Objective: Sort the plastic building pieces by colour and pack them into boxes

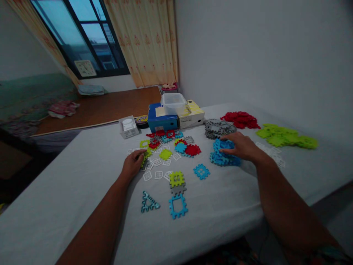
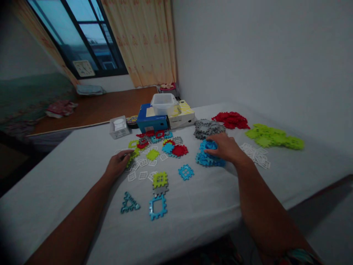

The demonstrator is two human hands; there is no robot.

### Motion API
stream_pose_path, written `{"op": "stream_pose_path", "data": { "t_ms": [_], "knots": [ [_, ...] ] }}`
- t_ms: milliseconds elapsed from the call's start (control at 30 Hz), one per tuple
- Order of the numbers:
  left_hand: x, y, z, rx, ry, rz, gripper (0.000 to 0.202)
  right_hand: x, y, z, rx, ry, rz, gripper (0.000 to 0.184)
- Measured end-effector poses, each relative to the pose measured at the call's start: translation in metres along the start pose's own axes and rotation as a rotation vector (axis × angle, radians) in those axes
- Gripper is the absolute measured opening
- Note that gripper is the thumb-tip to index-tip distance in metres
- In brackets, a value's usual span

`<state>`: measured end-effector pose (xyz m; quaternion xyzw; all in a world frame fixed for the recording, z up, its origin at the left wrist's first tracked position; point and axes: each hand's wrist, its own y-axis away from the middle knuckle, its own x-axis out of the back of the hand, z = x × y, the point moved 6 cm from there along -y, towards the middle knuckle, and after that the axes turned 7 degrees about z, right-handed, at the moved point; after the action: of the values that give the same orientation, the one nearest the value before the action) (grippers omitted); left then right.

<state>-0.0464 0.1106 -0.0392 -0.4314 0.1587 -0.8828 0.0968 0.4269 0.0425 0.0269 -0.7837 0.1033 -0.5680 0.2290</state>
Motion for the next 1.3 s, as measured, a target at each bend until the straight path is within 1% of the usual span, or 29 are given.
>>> {"op": "stream_pose_path", "data": {
  "t_ms": [33, 100, 167, 233, 300, 367, 400, 467, 533, 600, 700, 767, 833, 900, 967, 1033, 1100, 1200, 1300],
  "knots": [
    [0.0, 0.0, 0.0, 0.0, 0.002, 0.001, 0.044, -0.003, 0.001, 0.0, 0.008, -0.003, -0.003, 0.047],
    [0.001, 0.001, 0.001, 0.003, 0.009, -0.002, 0.044, -0.007, 0.001, -0.013, 0.057, -0.048, 0.04, 0.043],
    [0.001, 0.001, 0.002, 0.013, 0.016, -0.004, 0.043, -0.009, 0.0, -0.038, 0.125, -0.129, 0.115, 0.033],
    [0.001, 0.001, 0.003, 0.02, 0.019, -0.001, 0.043, -0.017, 0.001, -0.07, 0.209, -0.212, 0.135, 0.026],
    [0.002, 0.002, 0.004, 0.016, 0.022, 0.001, 0.042, -0.033, 0.006, -0.101, 0.301, -0.26, 0.068, 0.026],
    [0.002, 0.002, 0.005, 0.01, 0.023, 0.003, 0.041, -0.055, 0.013, -0.123, 0.342, -0.231, -0.038, 0.034],
    [0.002, 0.002, 0.005, 0.007, 0.023, 0.003, 0.04, -0.066, 0.016, -0.129, 0.335, -0.185, -0.082, 0.039],
    [0.002, 0.002, 0.005, 0.006, 0.023, 0.005, 0.039, -0.083, 0.02, -0.133, 0.299, -0.075, -0.137, 0.044],
    [0.001, 0.002, 0.006, 0.002, 0.02, 0.008, 0.04, -0.092, 0.02, -0.134, 0.291, -0.012, -0.162, 0.042],
    [0.001, 0.002, 0.006, -0.007, 0.015, 0.01, 0.04, -0.093, 0.02, -0.137, 0.342, -0.033, -0.19, 0.035],
    [0.0, 0.003, 0.008, -0.027, 0.011, 0.004, 0.041, -0.087, 0.022, -0.146, 0.447, -0.161, -0.245, 0.026],
    [0.0, 0.003, 0.008, -0.029, 0.012, 0.004, 0.041, -0.081, 0.024, -0.151, 0.475, -0.228, -0.236, 0.023],
    [0.0, 0.002, 0.007, -0.025, 0.018, 0.007, 0.041, -0.077, 0.024, -0.151, 0.448, -0.242, -0.18, 0.024],
    [0.0, 0.001, 0.006, -0.022, 0.024, 0.011, 0.04, -0.077, 0.023, -0.147, 0.392, -0.219, -0.135, 0.029],
    [-0.001, 0.001, 0.004, -0.024, 0.027, 0.013, 0.039, -0.082, 0.022, -0.143, 0.351, -0.197, -0.139, 0.032],
    [-0.001, 0.0, 0.002, -0.023, 0.027, 0.013, 0.039, -0.085, 0.023, -0.143, 0.372, -0.206, -0.154, 0.031],
    [-0.001, -0.001, 0.0, -0.024, 0.025, 0.009, 0.041, -0.084, 0.023, -0.147, 0.419, -0.236, -0.138, 0.026],
    [0.0, -0.002, 0.0, -0.025, 0.027, 0.008, 0.044, -0.073, 0.023, -0.151, 0.414, -0.244, -0.083, 0.021],
    [0.002, -0.001, 0.002, -0.027, 0.037, 0.01, 0.044, -0.05, 0.023, -0.153, 0.368, -0.227, -0.019, 0.021]
  ]
}}
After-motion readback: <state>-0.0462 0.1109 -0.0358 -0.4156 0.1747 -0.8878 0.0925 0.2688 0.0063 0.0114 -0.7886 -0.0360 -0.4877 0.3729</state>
